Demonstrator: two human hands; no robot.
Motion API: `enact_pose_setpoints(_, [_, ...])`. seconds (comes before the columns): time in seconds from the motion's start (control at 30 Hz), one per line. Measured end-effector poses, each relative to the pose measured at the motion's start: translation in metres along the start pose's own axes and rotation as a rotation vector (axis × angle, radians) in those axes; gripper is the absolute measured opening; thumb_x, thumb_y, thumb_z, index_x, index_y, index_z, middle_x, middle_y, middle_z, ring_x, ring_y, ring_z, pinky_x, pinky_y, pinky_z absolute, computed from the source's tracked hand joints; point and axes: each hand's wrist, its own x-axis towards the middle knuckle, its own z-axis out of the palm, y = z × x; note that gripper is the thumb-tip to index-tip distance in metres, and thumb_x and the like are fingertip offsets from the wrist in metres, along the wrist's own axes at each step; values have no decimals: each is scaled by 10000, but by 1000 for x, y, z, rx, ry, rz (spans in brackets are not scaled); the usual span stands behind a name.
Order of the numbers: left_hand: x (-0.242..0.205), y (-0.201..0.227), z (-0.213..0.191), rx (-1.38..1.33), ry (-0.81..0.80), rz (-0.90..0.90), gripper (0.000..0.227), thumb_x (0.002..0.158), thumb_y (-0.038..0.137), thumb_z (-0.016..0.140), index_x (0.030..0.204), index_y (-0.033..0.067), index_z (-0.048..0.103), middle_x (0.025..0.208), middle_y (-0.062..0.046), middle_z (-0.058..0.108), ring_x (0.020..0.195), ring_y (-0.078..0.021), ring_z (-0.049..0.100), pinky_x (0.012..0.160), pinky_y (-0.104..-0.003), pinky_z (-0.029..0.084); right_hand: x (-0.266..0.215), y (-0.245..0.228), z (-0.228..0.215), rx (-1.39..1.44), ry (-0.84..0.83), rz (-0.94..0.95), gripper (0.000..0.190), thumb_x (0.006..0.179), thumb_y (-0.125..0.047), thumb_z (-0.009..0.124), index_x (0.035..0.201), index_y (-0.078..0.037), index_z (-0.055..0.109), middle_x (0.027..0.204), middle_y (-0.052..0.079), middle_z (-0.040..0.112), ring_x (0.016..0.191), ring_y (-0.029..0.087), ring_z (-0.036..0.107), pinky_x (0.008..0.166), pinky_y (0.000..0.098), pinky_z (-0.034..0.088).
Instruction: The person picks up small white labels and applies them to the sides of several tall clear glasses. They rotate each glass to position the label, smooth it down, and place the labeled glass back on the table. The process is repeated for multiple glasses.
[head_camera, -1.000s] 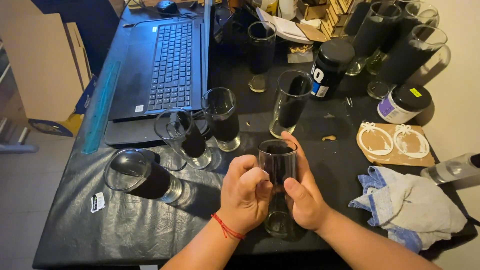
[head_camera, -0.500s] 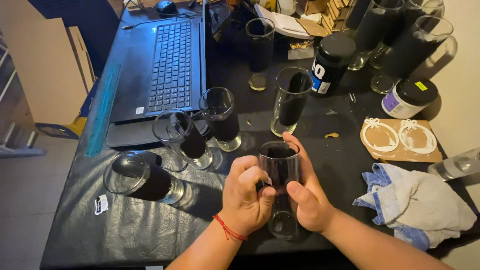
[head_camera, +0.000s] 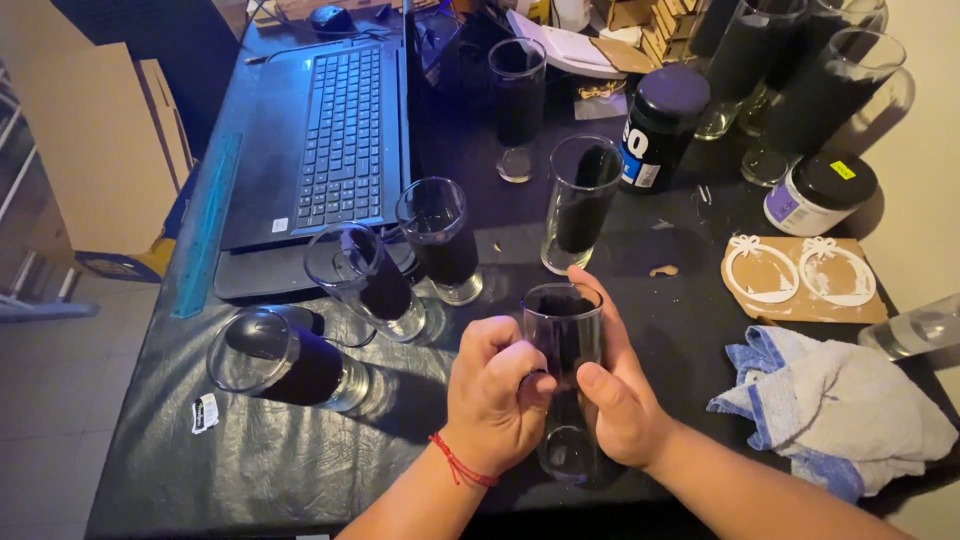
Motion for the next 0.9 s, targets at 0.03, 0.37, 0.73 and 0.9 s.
enact_pose_setpoints(0.03, [1,1,0,-9,-5,-8,238,1067,366,390,1052,144,474,973,-101,469,853,-255,506,693,-377,486,1,-1,1,7,15,-1,832,919,-369,559,1560,-32,150,1390,117,434,1205,199,489,1089,346,354])
enact_pose_setpoints(0.37, [-5,-2,3,-62,1,-23,303,1069,431,379,1114,135,424,1024,-129,453,903,-251,510,750,-366,508,-1,-1,0,27,-5,-1,886,922,-440,608,1559,-29,148,1348,112,462,1183,210,512,1067,359,368])
enact_pose_setpoints(0.73, [-1,-2,2,-68,3,-14,262,1065,391,411,1104,135,451,996,-126,463,901,-253,507,730,-372,499,-1,5,-2,80,20,22,872,916,-418,614,1567,-56,161,1362,106,469,1198,207,502,1066,356,367])
enact_pose_setpoints(0.9, [3,0,1,-77,-15,-30,241,1061,365,414,1055,135,484,968,-107,459,866,-252,514,663,-366,492,1,5,-2,98,48,59,840,889,-357,598,1560,-64,186,1350,109,465,1178,209,512,1056,349,386])
